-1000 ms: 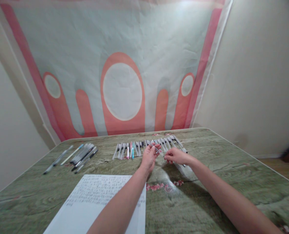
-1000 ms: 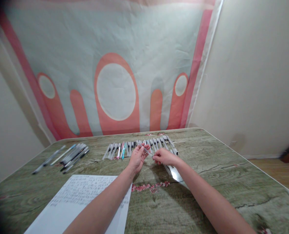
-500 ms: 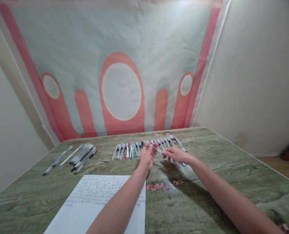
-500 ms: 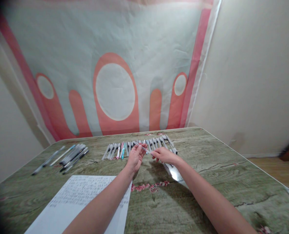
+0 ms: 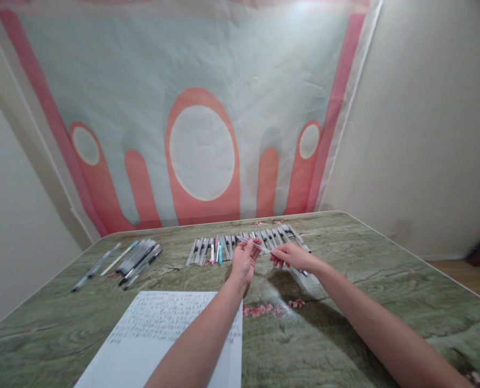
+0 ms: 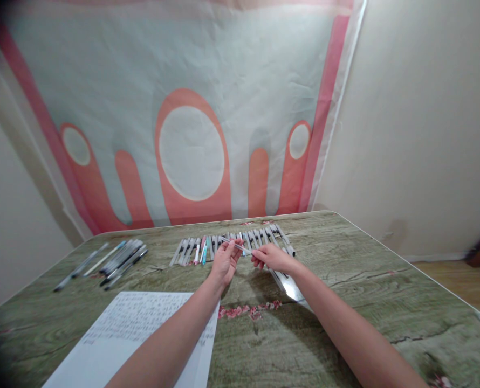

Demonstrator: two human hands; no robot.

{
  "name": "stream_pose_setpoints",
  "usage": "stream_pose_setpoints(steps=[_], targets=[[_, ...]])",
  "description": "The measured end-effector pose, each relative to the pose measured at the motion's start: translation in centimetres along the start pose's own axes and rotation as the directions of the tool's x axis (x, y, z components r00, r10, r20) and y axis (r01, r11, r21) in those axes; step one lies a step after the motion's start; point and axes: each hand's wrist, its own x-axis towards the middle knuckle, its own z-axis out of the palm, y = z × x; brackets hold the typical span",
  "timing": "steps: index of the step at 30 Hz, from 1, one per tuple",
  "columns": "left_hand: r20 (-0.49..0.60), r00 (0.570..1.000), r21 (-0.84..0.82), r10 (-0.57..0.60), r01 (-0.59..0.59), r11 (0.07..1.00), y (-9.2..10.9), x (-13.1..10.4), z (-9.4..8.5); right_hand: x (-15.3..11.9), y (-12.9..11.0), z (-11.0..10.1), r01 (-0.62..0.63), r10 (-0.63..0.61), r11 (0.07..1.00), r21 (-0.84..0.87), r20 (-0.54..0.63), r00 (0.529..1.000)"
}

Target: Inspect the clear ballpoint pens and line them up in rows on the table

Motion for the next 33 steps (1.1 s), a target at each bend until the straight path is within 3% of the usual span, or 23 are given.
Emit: stream_pose_setpoints(steps=[5, 11, 16, 22, 26, 28, 33], targets=[[-0.012, 1.0, -0.009, -0.008, 0.008, 1.0, -0.07, 0.16, -0.17, -0.02, 0.07, -0.02, 0.061, -0.08, 0.992, -0.113, -0.178, 0.981], [-0.013, 1.0, -0.011, -0.005, 0.005, 1.0, 0.04, 0.02, -0.13, -0.12, -0.27, 0.05, -0.006, 0.006, 1.0, 0.016, -0.013, 1.0], [-0.027, 1.0, -0.008, -0.002, 0.002, 1.0, 0.12, -0.03, -0.13, 0.1, 0.06, -0.02, 0.052, -0.072, 0.993, -0.106, -0.204, 0.976], [-0.042, 0.999, -0.004, -0.004, 0.004, 1.0, 0.09, 0.07, -0.22, 0.05, -0.06, 0.09, 0.012, -0.011, 1.0, 0.025, -0.023, 1.0], [-0.056, 0.998, -0.008, -0.004, 0.004, 1.0, 0.07, -0.02, -0.13, 0.17, 0.24, 0.03, 0.059, -0.073, 0.994, -0.088, -0.172, 0.982], [-0.053, 0.999, -0.011, -0.005, 0.004, 1.0, 0.07, -0.05, -0.13, 0.13, 0.27, -0.01, 0.034, -0.051, 0.995, -0.095, -0.181, 0.982], [-0.062, 0.998, -0.001, -0.002, 0.002, 1.0, 0.13, 0.02, -0.15, -0.12, -0.21, 0.08, -0.012, 0.012, 0.999, 0.041, 0.001, 1.0]])
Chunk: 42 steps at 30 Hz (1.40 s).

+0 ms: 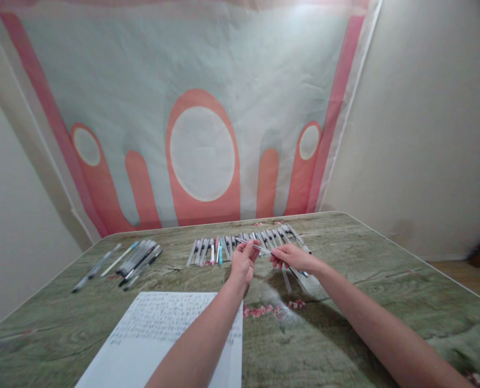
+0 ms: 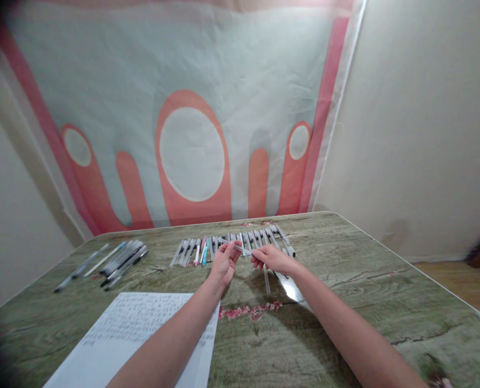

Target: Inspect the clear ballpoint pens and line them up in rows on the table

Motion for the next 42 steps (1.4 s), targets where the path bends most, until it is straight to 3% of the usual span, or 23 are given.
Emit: stream_pose_setpoints(steps=[6, 12, 18, 22, 24, 30, 36, 42], targets=[[-0.011, 1.0, -0.009, -0.005, 0.004, 1.0, 0.0, -0.1, 0.1, 0.3, 0.3, -0.1, 0.064, -0.103, 0.983, -0.173, -0.226, 0.969], [-0.02, 1.0, -0.019, -0.003, 0.003, 1.0, 0.0, 0.0, 0.0, -0.1, -0.2, -0.1, 0.006, -0.006, 1.0, -0.025, -0.022, 1.0], [-0.014, 1.0, -0.009, -0.004, 0.004, 1.0, -0.1, 0.1, 0.0, 0.0, 0.0, -0.1, 0.063, -0.084, 0.991, -0.12, -0.181, 0.98], [-0.017, 1.0, -0.018, -0.002, 0.001, 1.0, -0.1, 0.0, 0.0, -0.1, -0.1, 0.0, 0.01, -0.011, 1.0, -0.022, -0.041, 0.999], [-0.021, 1.0, -0.02, -0.001, 0.0, 1.0, 0.0, 0.0, 0.0, 0.0, -0.1, 0.0, 0.012, -0.013, 0.999, -0.033, -0.032, 0.999], [-0.025, 1.0, -0.021, 0.009, -0.01, 1.0, -0.1, 0.2, 0.0, 0.3, 0.8, -0.1, 0.054, -0.079, 0.99, -0.129, -0.201, 0.976], [-0.029, 1.0, -0.015, 0.005, -0.005, 1.0, -0.2, 0.2, -0.1, 0.3, 0.5, 0.2, 0.058, -0.06, 0.998, -0.023, -0.103, 0.993], [-0.041, 0.999, -0.015, 0.027, -0.027, 1.0, -0.1, 0.4, -0.3, -0.2, 0.1, -0.4, 0.079, -0.093, 0.976, -0.205, -0.064, 0.994]])
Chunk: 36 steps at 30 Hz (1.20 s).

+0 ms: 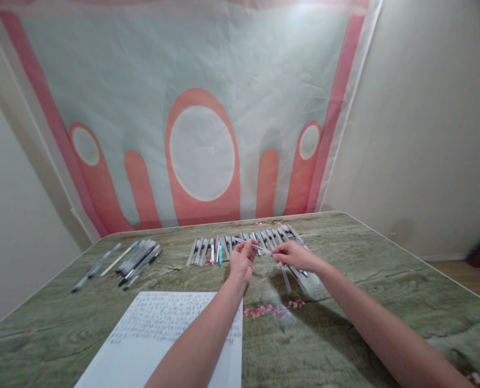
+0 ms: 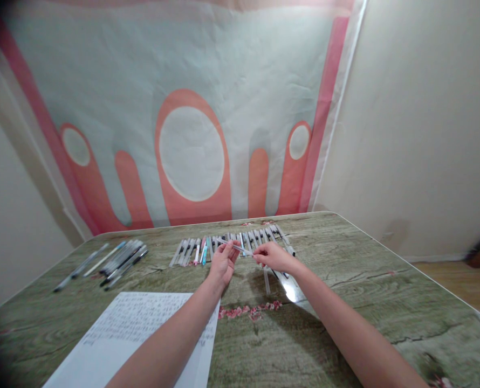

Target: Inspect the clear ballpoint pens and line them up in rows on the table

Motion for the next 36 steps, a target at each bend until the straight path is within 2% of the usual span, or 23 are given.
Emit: stream_pose_setpoints(steps=[4, 7, 9, 12, 14, 16, 18, 20, 24, 27, 32, 34, 36], targets=[[-0.039, 0.999, -0.017, 0.005, -0.006, 1.0, 0.2, 0.1, -0.1, -0.5, 0.0, -1.5, -0.025, 0.03, 0.977, -0.214, 0.023, 0.999], [-0.083, 0.996, -0.02, 0.024, -0.026, 0.999, 0.5, 0.0, 0.1, -1.4, -0.3, -3.2, -0.027, 0.067, 0.94, -0.34, 0.109, 0.992], [-0.109, 0.993, -0.022, 0.042, -0.044, 0.999, 0.6, 0.0, 0.1, -2.3, -0.6, -4.7, -0.029, 0.107, 0.929, -0.369, 0.193, 0.975], [-0.15, 0.986, -0.038, 0.074, -0.08, 0.996, 0.5, 0.3, -0.1, -3.6, -1.0, -6.7, -0.014, 0.121, 0.923, -0.384, 0.255, 0.959], [-0.19, 0.976, -0.048, 0.108, -0.12, 0.992, 0.5, 0.5, -0.3, -4.1, -1.2, -7.7, -0.026, 0.132, 0.927, -0.375, 0.261, 0.956], [-0.224, 0.966, -0.035, 0.132, -0.143, 0.989, 0.3, 0.6, -0.4, -4.2, -1.3, -8.1, -0.057, 0.13, 0.939, -0.338, 0.196, 0.972], [-0.218, 0.97, 0.008, 0.108, -0.109, 0.994, 0.1, 0.4, -0.3, -3.8, -1.5, -7.9, -0.081, 0.11, 0.955, -0.285, 0.089, 0.99], [-0.17, 0.985, 0.064, 0.039, -0.028, 0.998, -0.1, 0.1, -0.1, -3.2, -1.7, -7.0, -0.09, 0.101, 0.967, -0.24, 0.034, 0.994], [-0.069, 0.994, 0.157, -0.082, 0.092, 0.983, -0.6, -0.8, 0.5, -2.0, -1.7, -4.2, -0.102, 0.125, 0.969, -0.223, 0.092, 0.988], [-0.074, 0.99, 0.218, -0.116, 0.13, 0.967, -0.7, -1.2, 0.8, -1.7, -1.5, -2.5, -0.103, 0.139, 0.967, -0.234, 0.145, 0.98], [-0.106, 0.991, 0.331, -0.081, 0.112, 0.937, -0.7, -0.9, 0.7, -1.9, -1.4, -2.3, -0.076, 0.109, 0.989, -0.123, 0.289, 0.951], [-0.086, 0.994, 0.428, -0.068, 0.099, 0.899, -0.8, -0.7, 0.5, -1.8, -1.3, -2.8, -0.08, 0.094, 0.994, -0.067, 0.229, 0.969], [-0.061, 0.995, 0.577, -0.077, 0.098, 0.811, -0.9, -0.7, 0.3, -1.6, -1.1, -3.0, -0.079, 0.082, 0.996, -0.032, 0.098, 0.992]])
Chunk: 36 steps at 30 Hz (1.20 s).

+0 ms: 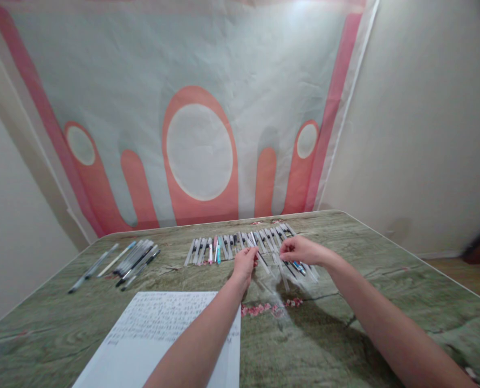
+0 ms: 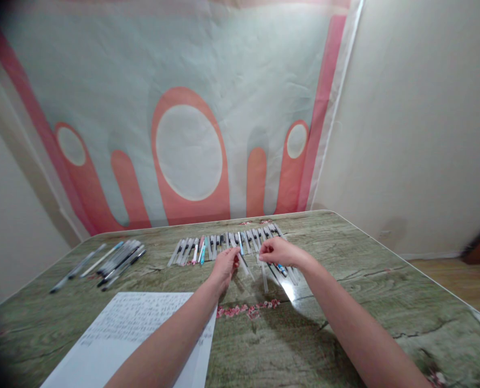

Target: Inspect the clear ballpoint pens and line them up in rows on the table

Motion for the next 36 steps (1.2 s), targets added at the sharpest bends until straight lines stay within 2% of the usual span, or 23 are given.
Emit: stream_pose_setpoints(steps=[2, 7, 13, 18, 23, 27, 33, 36], targets=[[0.031, 0.999, 0.205, 0.031, -0.036, 0.978, -0.3, -0.1, 0.1, 0.5, 0.5, 0.2, -0.014, 0.016, 1.0, 0.022, -0.084, 0.996], [0.114, 0.981, 0.576, 0.158, -0.195, 0.794, -0.8, -0.5, 0.4, 1.8, 1.6, 1.8, -0.101, 0.1, 0.995, 0.005, -0.099, 0.99], [0.177, 0.959, 0.778, 0.221, -0.274, 0.566, -0.7, -0.5, 1.1, 1.9, 1.0, 2.7, -0.086, 0.032, 0.952, -0.294, -0.185, 0.982], [0.242, 0.942, 0.846, 0.233, -0.322, 0.425, -0.8, -0.8, 1.5, 1.9, 0.6, 3.0, -0.083, -0.009, 0.899, -0.43, -0.208, 0.978], [0.273, 0.916, 0.841, 0.294, -0.375, 0.389, -1.1, -1.0, 1.3, 1.9, 0.9, 3.4, -0.115, 0.014, 0.853, -0.509, -0.198, 0.98], [0.302, 0.907, 0.831, 0.294, -0.401, 0.385, -0.8, -1.1, 1.3, 1.8, 0.8, 3.5, -0.123, 0.03, 0.843, -0.523, -0.182, 0.983], [0.274, 0.92, 0.801, 0.281, -0.38, 0.462, -0.3, -1.5, 1.4, 1.6, 0.5, 3.6, -0.128, 0.037, 0.841, -0.526, -0.179, 0.983], [0.282, 0.923, 0.801, 0.263, -0.377, 0.464, -0.3, -1.6, 1.3, 1.7, 0.7, 3.5, -0.138, 0.038, 0.847, -0.514, -0.2, 0.979]])
